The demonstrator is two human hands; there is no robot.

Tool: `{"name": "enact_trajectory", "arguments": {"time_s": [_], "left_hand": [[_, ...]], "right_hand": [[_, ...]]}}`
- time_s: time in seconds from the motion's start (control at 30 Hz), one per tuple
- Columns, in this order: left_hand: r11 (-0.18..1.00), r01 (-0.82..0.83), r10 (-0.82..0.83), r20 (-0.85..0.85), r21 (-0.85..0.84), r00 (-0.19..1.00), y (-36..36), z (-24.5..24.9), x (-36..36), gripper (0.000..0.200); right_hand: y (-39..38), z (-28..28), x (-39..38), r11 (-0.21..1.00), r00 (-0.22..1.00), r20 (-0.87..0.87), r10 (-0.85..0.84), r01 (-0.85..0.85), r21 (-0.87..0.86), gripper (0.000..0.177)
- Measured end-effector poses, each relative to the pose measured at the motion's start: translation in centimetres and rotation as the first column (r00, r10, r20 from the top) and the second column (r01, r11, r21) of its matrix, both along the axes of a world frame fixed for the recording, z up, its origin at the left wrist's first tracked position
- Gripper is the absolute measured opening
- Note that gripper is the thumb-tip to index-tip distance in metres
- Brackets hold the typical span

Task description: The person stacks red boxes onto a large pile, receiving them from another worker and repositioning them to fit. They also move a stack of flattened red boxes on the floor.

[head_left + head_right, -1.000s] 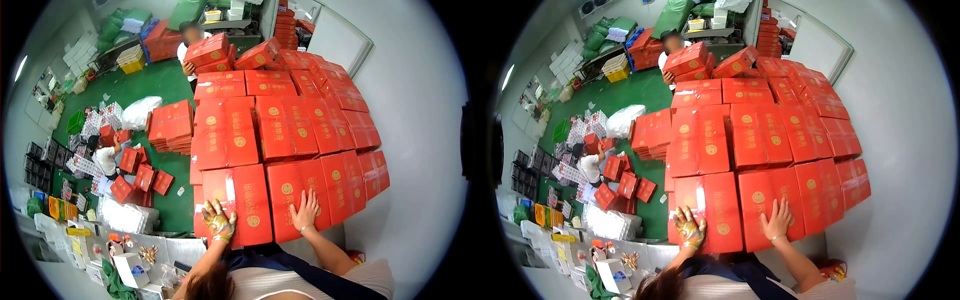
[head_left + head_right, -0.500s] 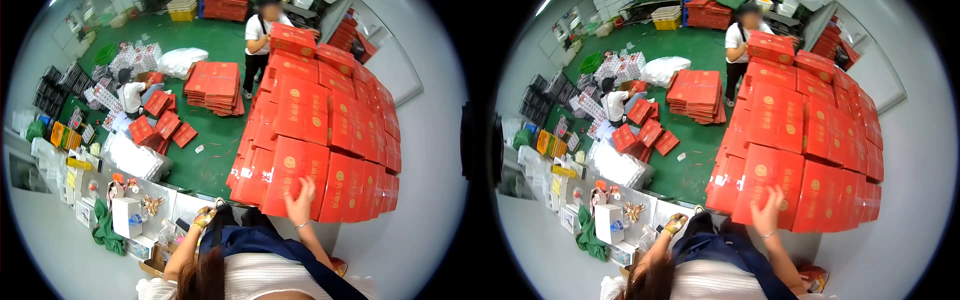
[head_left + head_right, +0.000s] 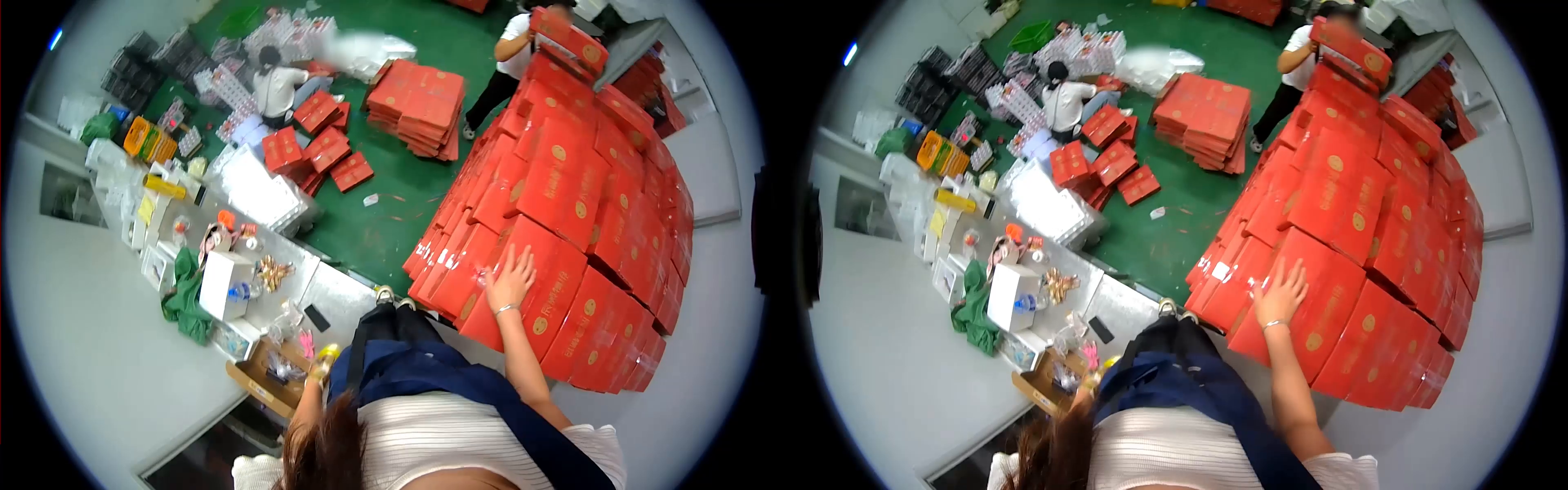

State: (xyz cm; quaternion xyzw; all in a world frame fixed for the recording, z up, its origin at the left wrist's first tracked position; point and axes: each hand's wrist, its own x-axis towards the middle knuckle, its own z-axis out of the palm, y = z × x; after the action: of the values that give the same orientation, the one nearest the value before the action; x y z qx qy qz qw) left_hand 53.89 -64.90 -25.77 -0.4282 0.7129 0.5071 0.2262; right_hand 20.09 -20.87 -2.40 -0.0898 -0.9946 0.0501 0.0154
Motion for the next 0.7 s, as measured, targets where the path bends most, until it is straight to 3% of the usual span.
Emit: {"name": "enact_trajectory", "arguments": {"time_s": [0.13, 0.17, 0.2, 0.37, 0.47, 0.57, 0.63, 0.67, 0.7], "left_hand": [[0.992, -0.094, 0.089, 0.067, 0.084, 0.994, 2.7, 4.2, -3.8, 0.019], [0.99, -0.086, 0.078, 0.079, 0.108, 0.994, 2.8, 4.6, -5.1, 0.02], [0.991, -0.064, 0.054, 0.087, 0.115, 0.995, 2.8, 5.2, -6.5, 0.02], [0.994, 0.055, -0.065, 0.098, 0.098, 0.993, 2.2, 6.6, -13.9, 0.021], [0.987, 0.147, -0.15, 0.051, 0.059, 0.987, 0.5, 7.4, -18.8, 0.022], [0.96, 0.281, -0.28, -0.087, 0.005, 0.956, -0.5, 7.5, -25.3, 0.023], [0.909, 0.412, -0.413, -0.261, -0.063, 0.872, 1.1, 7.1, -31.3, 0.023], [0.87, 0.479, -0.487, -0.349, -0.117, 0.8, 2.7, 7.3, -34.4, 0.023], [0.793, 0.562, -0.595, -0.491, -0.235, 0.636, 5.1, 9.2, -37.2, 0.024]], "right_hand": [[0.3, -0.3, 0.4, 0.998, 1.0, -0.022, 0.021, -0.019, 0.058, 0.079], [0.4, 0.0, 0.4, 1.0, 1.0, -0.008, 0.009, -0.009, -0.003, 0.081], [0.6, 0.1, 0.5, 0.999, 0.999, 0.032, -0.007, 0.008, -0.032, 0.08], [1.3, -0.4, 0.8, 0.993, 0.987, -0.152, -0.044, 0.026, -0.115, 0.077], [1.4, 0.6, 1.0, 0.995, 0.994, -0.108, -0.032, 0.022, -0.096, 0.074], [1.0, 1.4, 1.1, 0.994, 0.998, -0.065, -0.02, 0.013, -0.107, 0.074], [1.2, 1.2, 1.0, 0.993, 0.996, -0.082, -0.037, 0.027, -0.116, 0.073], [1.0, 1.2, 1.1, 0.993, 0.996, -0.089, -0.026, 0.016, -0.115, 0.073], [0.9, 1.3, 1.1, 0.992, 0.996, -0.089, -0.032, 0.022, -0.12, 0.072]]}}
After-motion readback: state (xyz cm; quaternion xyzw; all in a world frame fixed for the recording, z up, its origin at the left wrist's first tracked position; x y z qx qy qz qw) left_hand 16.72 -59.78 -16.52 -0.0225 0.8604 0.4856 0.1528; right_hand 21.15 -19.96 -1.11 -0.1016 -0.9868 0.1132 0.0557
